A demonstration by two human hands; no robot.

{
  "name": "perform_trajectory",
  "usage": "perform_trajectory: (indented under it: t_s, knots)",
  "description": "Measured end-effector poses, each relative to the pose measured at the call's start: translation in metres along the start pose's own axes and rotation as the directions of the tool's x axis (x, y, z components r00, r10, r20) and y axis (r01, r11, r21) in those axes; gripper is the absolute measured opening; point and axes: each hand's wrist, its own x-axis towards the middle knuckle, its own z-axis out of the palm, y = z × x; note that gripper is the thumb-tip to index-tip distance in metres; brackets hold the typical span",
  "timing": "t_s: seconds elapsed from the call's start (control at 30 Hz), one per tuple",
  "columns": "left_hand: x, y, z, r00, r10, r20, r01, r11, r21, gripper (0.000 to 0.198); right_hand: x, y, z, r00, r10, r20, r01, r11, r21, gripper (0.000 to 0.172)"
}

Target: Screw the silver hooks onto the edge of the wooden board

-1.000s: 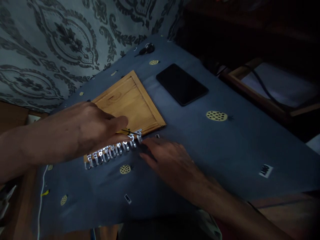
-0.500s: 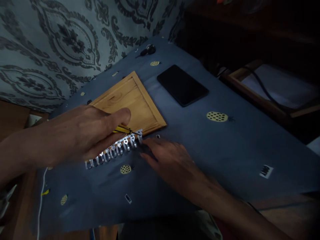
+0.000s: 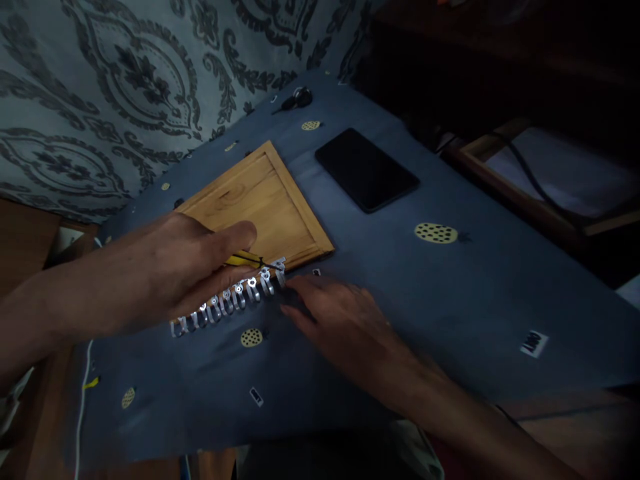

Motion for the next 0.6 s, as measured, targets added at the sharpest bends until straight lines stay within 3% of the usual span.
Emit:
perform_trajectory:
  t_s: [0.23, 0.5, 0.6]
  knots:
    - [0.0, 0.0, -0.002, 1.0, 0.002, -0.007, -0.003, 1.0, -0.003, 0.013, -0.001, 0.001, 0.004, 1.0, 0.012, -0.027, -0.012, 0.999, 0.031, 0.018]
    - [-0.006, 0.002, -0.007, 0.998, -0.058, 0.001, 0.058, 0.998, 0.036, 0.025, 0.001, -0.001, -0.002, 0.999, 0.034, 0.035, -0.036, 0.998, 0.048, 0.018]
    - [-0.008, 0.001, -0.017, 0.992, -0.11, -0.068, 0.113, 0.993, 0.032, 0.03, 0.001, -0.001, -0.002, 0.999, 0.027, 0.031, -0.028, 0.999, 0.026, 0.015]
